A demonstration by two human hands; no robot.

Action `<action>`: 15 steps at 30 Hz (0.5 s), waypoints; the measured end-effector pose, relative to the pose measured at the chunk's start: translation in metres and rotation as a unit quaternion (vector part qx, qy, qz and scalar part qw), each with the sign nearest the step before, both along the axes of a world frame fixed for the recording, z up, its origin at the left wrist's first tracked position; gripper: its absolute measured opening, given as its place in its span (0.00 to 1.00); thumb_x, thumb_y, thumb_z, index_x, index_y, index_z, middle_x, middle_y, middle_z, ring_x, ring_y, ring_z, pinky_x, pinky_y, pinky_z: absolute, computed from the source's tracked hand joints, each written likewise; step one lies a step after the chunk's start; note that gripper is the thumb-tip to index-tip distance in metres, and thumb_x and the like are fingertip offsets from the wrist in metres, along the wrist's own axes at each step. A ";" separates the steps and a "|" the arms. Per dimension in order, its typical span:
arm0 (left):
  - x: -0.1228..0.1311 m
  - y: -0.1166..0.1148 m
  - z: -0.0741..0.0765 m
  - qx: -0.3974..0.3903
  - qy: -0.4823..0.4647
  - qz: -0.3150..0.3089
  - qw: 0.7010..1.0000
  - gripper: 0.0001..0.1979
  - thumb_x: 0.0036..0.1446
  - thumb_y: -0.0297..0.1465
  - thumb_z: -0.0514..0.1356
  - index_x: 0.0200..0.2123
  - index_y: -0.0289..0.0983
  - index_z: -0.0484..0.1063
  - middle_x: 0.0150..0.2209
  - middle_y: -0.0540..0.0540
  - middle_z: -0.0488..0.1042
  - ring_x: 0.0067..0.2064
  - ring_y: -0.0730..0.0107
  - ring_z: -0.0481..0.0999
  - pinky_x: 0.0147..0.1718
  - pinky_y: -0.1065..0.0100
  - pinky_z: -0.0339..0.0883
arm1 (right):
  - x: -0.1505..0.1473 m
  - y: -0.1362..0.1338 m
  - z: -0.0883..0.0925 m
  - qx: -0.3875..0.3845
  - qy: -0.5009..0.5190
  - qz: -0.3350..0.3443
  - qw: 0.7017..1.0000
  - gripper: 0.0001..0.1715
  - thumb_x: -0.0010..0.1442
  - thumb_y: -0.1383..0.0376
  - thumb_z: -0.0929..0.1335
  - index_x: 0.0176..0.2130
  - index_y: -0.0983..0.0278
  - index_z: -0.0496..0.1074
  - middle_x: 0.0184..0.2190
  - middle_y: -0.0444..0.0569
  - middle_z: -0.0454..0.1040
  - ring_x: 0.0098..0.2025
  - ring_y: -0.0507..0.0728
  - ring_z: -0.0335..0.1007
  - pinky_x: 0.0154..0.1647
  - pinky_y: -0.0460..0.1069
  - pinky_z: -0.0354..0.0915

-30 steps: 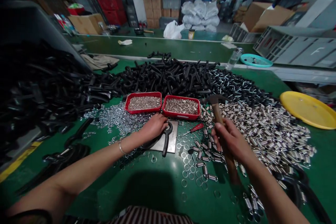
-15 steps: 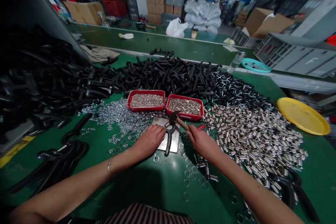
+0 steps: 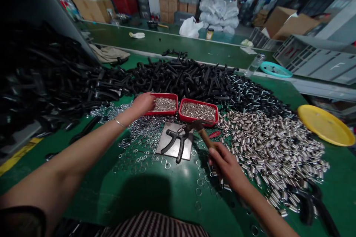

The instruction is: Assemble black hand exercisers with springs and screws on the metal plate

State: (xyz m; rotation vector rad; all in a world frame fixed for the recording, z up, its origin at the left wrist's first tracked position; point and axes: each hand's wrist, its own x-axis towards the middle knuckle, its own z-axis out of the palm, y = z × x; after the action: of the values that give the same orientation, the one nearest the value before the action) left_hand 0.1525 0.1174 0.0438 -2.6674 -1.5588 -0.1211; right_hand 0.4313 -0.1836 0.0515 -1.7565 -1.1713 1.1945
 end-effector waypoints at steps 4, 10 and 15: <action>0.000 0.011 -0.008 -0.015 0.028 -0.005 0.999 0.10 0.54 0.21 0.57 0.35 0.27 0.80 0.38 0.30 0.79 0.44 0.50 0.78 0.45 0.60 0.66 | 0.055 -0.029 -0.014 -0.010 0.035 -0.156 0.987 0.21 0.63 0.44 0.64 0.42 0.57 0.65 0.24 0.41 0.70 0.15 0.50 0.52 0.14 0.46 0.52; 0.004 -0.003 -0.015 0.025 0.024 0.007 0.999 0.18 0.61 0.19 0.48 0.45 0.22 0.76 0.45 0.24 0.76 0.49 0.47 0.75 0.47 0.56 0.64 | 0.129 -0.012 -0.022 -0.011 -0.448 -0.067 0.891 0.23 0.63 0.48 0.59 0.33 0.61 0.70 0.27 0.58 0.74 0.29 0.65 0.71 0.30 0.58 0.65; 0.013 -0.008 -0.014 0.045 0.026 0.039 0.998 0.16 0.62 0.19 0.49 0.41 0.22 0.76 0.40 0.27 0.77 0.45 0.50 0.77 0.44 0.57 0.66 | 0.068 0.051 -0.034 -0.044 -0.446 0.024 0.894 0.32 0.66 0.43 0.54 0.39 0.61 0.74 0.32 0.61 0.79 0.35 0.68 0.78 0.36 0.59 0.68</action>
State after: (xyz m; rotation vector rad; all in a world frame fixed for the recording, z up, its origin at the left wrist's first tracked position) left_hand 0.1652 0.1090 0.0300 -2.5165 -1.5999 -0.1150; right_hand 0.4996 -0.1329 0.0178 -2.4553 -1.6721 0.4156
